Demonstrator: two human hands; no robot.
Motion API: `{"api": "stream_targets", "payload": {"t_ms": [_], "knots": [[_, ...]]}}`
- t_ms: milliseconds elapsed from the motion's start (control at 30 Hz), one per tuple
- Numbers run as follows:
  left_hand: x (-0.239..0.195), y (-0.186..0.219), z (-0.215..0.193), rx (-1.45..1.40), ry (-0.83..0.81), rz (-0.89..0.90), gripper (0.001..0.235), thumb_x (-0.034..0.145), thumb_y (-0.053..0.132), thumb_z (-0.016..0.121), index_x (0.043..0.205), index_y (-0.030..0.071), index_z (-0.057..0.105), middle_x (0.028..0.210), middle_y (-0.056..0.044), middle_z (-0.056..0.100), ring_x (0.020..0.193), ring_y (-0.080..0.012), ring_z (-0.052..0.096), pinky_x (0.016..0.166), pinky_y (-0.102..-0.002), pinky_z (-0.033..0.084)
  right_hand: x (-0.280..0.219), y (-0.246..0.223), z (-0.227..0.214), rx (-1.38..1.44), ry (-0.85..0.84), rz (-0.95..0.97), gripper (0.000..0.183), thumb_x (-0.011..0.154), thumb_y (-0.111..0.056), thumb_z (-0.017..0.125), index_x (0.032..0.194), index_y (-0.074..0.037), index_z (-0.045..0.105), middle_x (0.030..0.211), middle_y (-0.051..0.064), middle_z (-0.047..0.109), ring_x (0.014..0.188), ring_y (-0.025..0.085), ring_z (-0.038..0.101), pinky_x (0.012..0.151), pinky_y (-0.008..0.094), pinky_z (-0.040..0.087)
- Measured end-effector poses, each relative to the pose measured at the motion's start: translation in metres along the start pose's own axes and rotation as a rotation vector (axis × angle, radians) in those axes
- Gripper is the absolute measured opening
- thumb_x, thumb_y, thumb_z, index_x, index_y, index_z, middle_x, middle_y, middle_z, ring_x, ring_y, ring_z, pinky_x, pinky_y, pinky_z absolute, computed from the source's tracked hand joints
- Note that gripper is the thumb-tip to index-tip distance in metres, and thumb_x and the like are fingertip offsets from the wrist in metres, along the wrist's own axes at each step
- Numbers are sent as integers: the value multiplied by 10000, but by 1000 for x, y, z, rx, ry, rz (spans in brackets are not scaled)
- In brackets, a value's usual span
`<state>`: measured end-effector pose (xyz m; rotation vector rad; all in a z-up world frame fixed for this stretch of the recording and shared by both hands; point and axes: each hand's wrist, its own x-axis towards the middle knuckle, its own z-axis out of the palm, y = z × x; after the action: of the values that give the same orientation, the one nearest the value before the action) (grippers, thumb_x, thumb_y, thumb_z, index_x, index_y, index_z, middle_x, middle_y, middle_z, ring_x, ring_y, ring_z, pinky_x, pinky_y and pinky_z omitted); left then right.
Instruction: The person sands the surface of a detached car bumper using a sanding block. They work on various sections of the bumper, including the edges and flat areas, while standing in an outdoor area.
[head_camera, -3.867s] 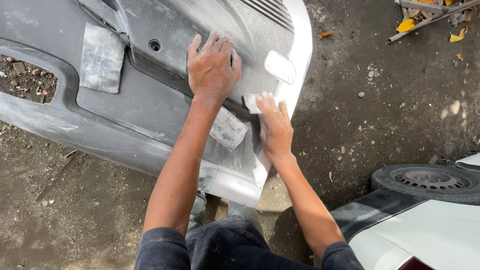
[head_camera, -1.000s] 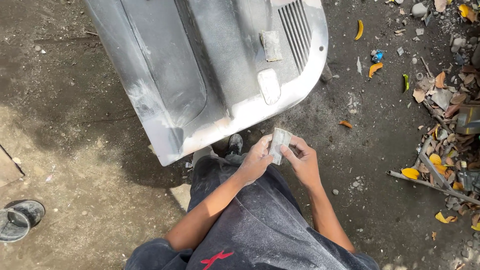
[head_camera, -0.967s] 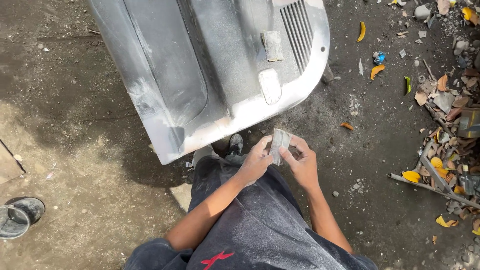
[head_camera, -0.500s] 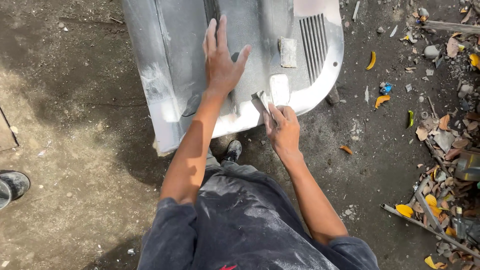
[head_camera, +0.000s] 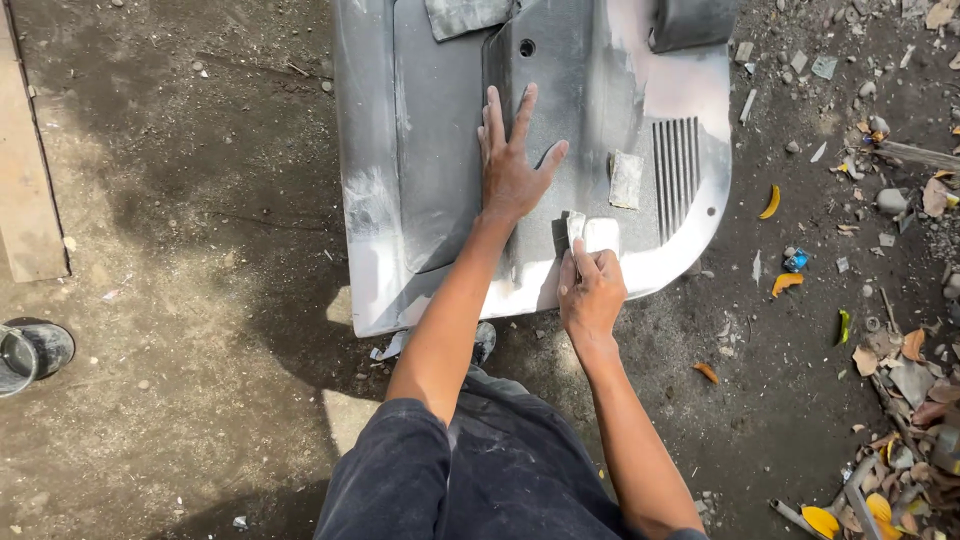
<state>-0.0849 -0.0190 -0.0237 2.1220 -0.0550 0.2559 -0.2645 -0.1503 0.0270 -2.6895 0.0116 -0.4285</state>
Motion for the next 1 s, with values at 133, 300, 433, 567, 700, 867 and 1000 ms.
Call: {"api": "stream_targets", "payload": {"t_ms": [133,300,433,567,700,867,1000], "knots": [[4,-3,3,-13,-15,-8,927,927,533,757,1635,361,184,1713,-233,11,1551,-523,144,1253,-667,161,-27,16,-4,16,-47,42,279,943,-80,745,1222,-82,749,761,61,540,669,197,539,583,366,480],[-3,-7,2,-25,-14,21,904,961,517,753,1645,376,180,1729,-214,-1,1573,-502,144,1274,-655,160,-6,1,-5,-23,0,-23,257,967,-71,735,1223,-48,724,782,81,525,684,219,520,569,389,441],[2,-15,9,-36,8,50,901,968,507,762,1643,381,179,1731,-205,-11,1577,-487,139,1276,-660,149,-32,16,0,17,8,-54,310,955,-64,720,1264,-56,714,811,72,526,714,207,534,607,380,471],[-5,-26,17,-20,64,101,895,995,498,776,1655,392,180,1742,-182,1,1597,-478,137,1294,-659,138,-10,3,-6,62,58,-22,279,968,-51,708,1247,-32,715,818,83,520,704,213,524,607,384,457],[-7,-33,22,-41,71,122,910,992,507,786,1653,396,171,1735,-190,-11,1598,-472,143,1289,-663,135,-59,25,-45,76,-227,214,235,956,-112,725,1177,-47,776,721,74,536,580,171,512,505,339,443],[-1,-33,24,-30,100,137,910,1005,513,790,1658,401,166,1742,-166,-3,1601,-468,132,1306,-665,132,-50,19,-56,108,-37,128,143,993,-137,733,1089,-36,765,801,59,589,663,152,541,563,314,463],[-4,-32,26,-39,114,139,913,988,512,788,1650,402,168,1732,-174,-15,1588,-474,133,1286,-666,132,-56,10,-12,94,-21,5,298,990,-136,719,1263,-15,716,820,87,570,681,169,566,626,352,523]]}}
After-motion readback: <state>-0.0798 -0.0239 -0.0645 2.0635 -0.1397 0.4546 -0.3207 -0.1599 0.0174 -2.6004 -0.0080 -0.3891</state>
